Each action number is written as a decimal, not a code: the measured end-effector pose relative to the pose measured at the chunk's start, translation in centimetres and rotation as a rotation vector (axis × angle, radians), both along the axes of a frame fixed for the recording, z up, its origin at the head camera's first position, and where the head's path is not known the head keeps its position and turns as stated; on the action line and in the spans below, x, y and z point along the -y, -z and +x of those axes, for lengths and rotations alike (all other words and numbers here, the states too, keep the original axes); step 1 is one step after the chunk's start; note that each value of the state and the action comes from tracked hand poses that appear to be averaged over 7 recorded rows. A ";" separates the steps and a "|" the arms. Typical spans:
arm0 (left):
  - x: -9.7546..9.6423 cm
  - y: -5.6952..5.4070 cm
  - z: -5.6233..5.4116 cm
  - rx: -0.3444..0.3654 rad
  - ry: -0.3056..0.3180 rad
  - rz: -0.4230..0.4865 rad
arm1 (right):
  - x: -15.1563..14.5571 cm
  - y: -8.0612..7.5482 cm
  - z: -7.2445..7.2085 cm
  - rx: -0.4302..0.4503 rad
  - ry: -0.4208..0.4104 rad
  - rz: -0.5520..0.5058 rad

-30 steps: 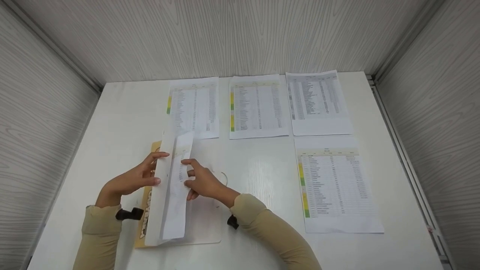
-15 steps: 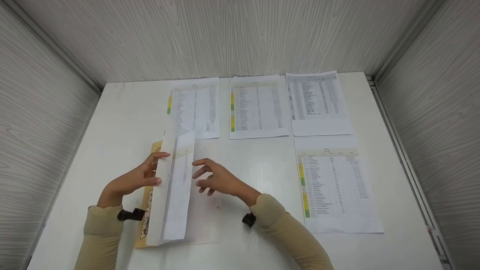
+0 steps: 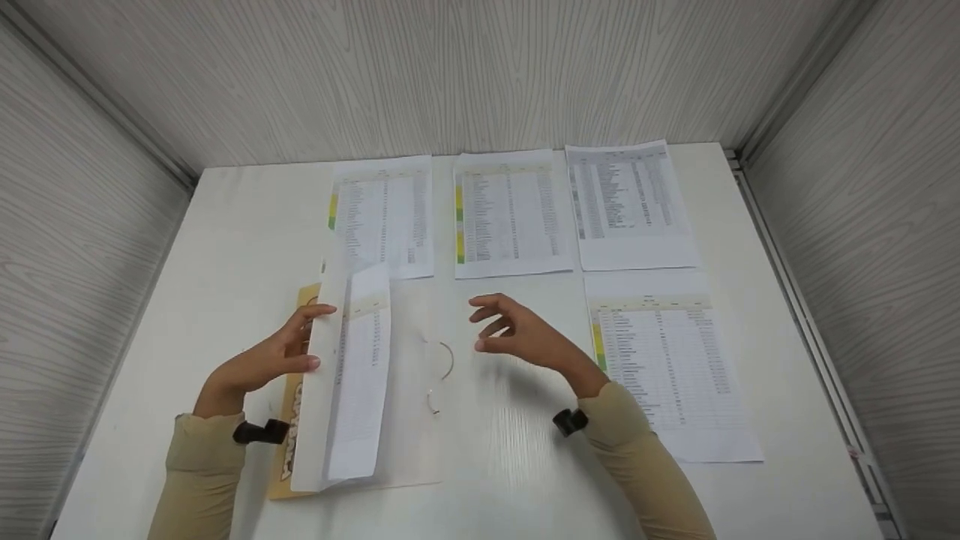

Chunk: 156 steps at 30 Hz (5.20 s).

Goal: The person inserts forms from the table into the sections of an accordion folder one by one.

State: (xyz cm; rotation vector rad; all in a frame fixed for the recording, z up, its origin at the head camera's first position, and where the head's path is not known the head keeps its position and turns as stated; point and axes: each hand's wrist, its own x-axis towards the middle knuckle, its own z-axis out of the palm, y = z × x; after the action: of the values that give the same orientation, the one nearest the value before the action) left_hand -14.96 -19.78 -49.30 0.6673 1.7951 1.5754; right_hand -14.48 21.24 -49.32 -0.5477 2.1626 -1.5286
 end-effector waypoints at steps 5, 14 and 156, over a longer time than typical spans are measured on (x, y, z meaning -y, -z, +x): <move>0.1 0.1 0.0 -0.002 0.006 0.018 | -4.9 0.6 0.0 -0.085 0.067 0.094; 0.3 0.6 0.0 0.013 0.021 0.098 | -11.8 1.1 0.9 -0.159 0.210 0.185; -5.0 -2.7 -0.8 0.023 0.049 0.055 | -12.4 -3.9 3.4 -0.099 0.495 -0.190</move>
State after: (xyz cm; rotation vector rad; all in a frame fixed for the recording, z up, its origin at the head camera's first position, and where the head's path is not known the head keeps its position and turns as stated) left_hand -15.81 -14.77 -46.61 0.7105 1.7113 1.5983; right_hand -11.06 33.67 -45.40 -0.1455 2.3603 -2.0144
